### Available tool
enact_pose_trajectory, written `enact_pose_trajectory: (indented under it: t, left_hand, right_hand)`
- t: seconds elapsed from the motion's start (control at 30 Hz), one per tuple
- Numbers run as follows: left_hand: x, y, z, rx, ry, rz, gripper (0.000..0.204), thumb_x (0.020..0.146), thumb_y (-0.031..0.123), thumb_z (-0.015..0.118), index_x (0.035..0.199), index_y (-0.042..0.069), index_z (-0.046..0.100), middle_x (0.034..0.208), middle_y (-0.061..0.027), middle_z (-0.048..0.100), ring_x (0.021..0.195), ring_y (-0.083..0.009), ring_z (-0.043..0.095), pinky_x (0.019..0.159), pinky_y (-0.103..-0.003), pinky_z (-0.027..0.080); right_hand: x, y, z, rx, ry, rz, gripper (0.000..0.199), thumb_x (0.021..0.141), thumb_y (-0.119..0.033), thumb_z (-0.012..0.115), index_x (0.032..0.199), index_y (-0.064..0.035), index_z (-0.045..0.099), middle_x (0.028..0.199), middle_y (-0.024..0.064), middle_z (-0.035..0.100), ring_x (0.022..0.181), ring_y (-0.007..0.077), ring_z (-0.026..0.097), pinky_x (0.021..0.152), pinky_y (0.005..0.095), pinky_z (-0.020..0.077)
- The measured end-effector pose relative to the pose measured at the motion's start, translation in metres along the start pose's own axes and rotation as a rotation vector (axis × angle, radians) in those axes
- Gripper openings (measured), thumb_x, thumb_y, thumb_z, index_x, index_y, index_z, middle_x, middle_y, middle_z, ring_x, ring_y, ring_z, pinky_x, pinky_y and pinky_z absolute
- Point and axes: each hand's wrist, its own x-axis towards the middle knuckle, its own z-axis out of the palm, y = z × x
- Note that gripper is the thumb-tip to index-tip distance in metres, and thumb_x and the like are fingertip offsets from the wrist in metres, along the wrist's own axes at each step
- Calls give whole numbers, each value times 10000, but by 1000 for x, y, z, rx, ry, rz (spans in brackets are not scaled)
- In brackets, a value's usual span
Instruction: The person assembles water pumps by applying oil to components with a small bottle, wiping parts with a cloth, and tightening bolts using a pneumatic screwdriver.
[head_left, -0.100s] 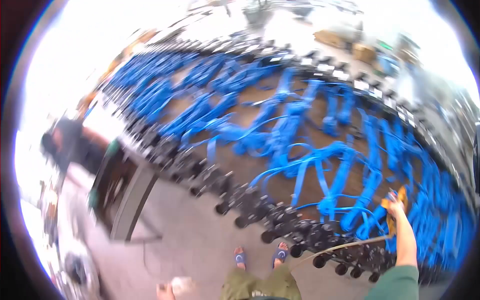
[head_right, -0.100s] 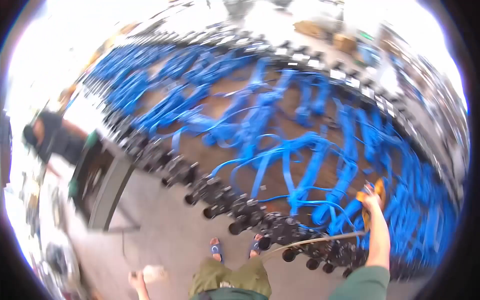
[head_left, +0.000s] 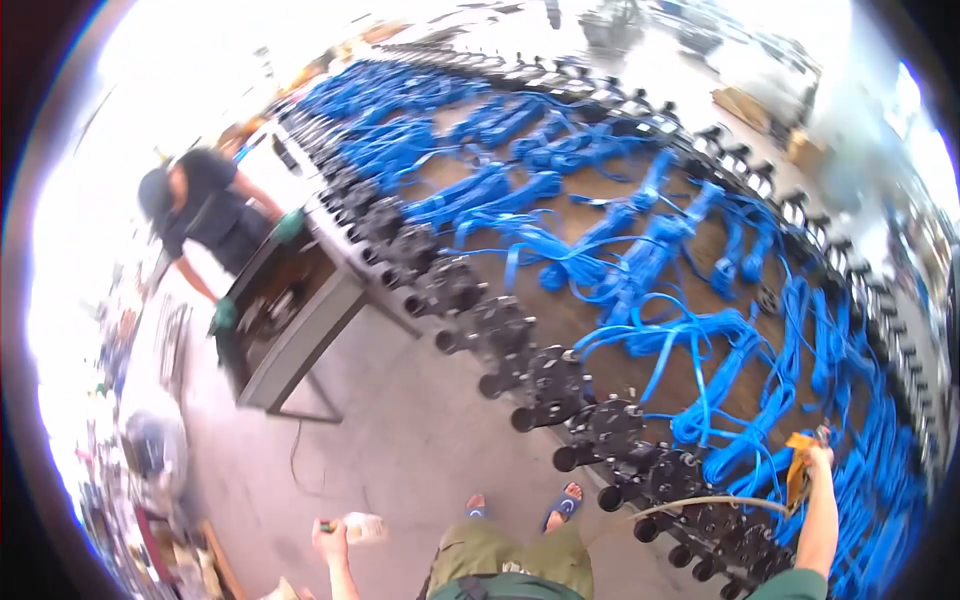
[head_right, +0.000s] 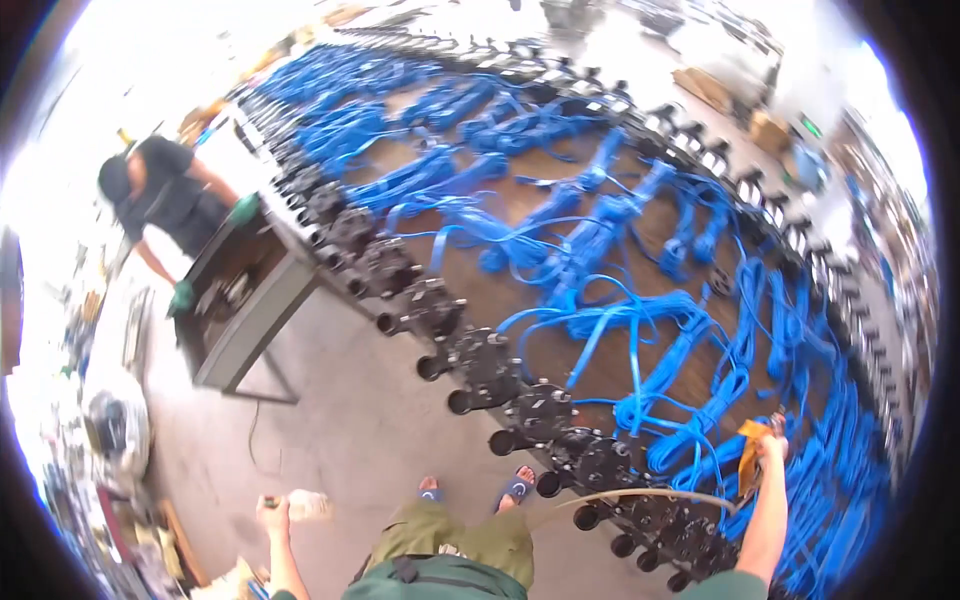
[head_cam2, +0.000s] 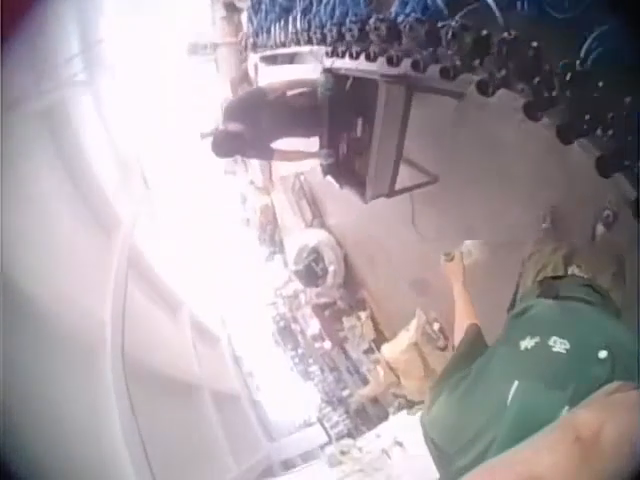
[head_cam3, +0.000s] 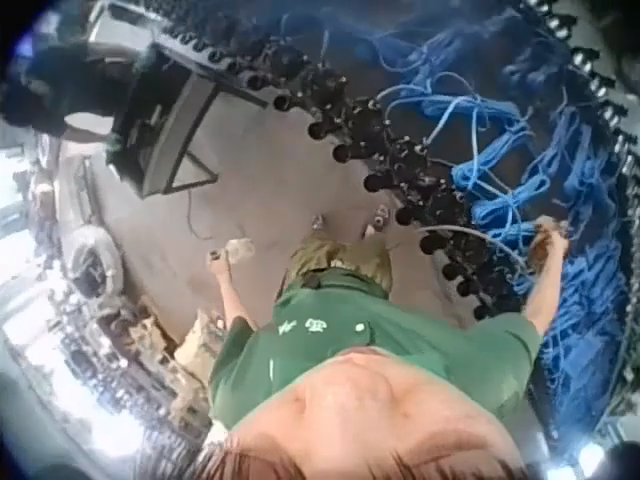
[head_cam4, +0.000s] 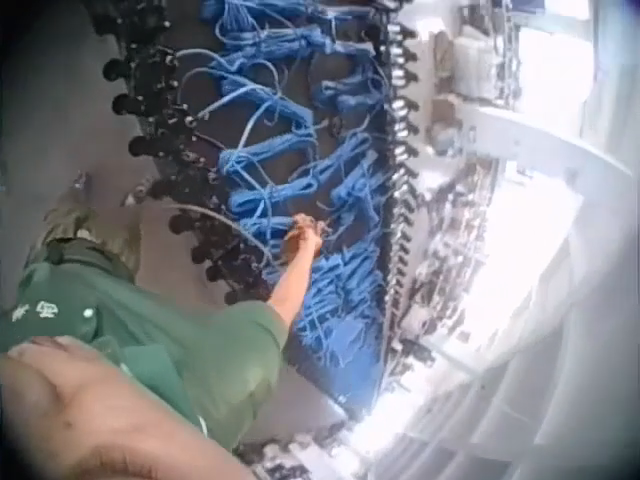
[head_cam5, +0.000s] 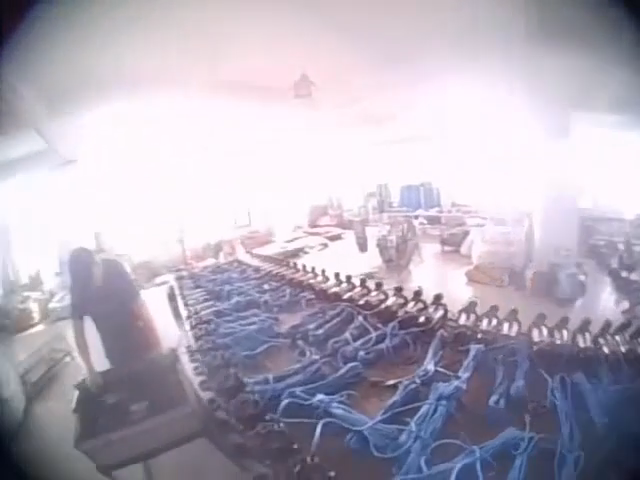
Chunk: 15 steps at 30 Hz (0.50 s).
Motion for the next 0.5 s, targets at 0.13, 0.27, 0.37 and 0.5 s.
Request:
enact_pose_trajectory:
  t: [0.13, 0.27, 0.37, 0.5]
  left_hand:
    - [-14, -12, -19, -92, 69, -71, 228, 762, 107, 759, 902, 13, 606, 809, -89, 662, 756, -186, 597, 725, -365, 523]
    - [-11, -89, -14, -133, 4, -63, 214, 783, 88, 746, 909, 1, 598, 810, -82, 614, 762, -198, 574, 726, -381, 527]
    - [8, -103, 8, -134, -42, -22, 231, 783, 158, 748, 906, 15, 616, 813, -72, 628, 757, -207, 582, 714, -392, 520]
    - [49, -170, 26, -209, -85, 59, 250, 798, 212, 752, 898, 20, 627, 800, -61, 632, 760, -197, 581, 725, -392, 513]
  right_hand:
    - [-44, -103, -61, 394, -207, -286, 129, 1024, -310, 663, 1049, -183, 663, 625, -69, 486, 480, 64, 430, 451, 239, 348]
    - [-171, -299, -105, 606, -71, -340, 256, 946, -310, 775, 1128, -161, 674, 844, -24, 651, 739, 111, 608, 674, 312, 523]
    - [-329, -410, -167, 622, -97, -603, 331, 898, -256, 805, 1160, -94, 684, 984, 31, 724, 864, 174, 698, 766, 336, 573]
    - [-535, -539, -200, 855, 18, -1007, 314, 925, -144, 748, 1222, -64, 683, 1186, 86, 721, 1069, 207, 683, 909, 312, 552]
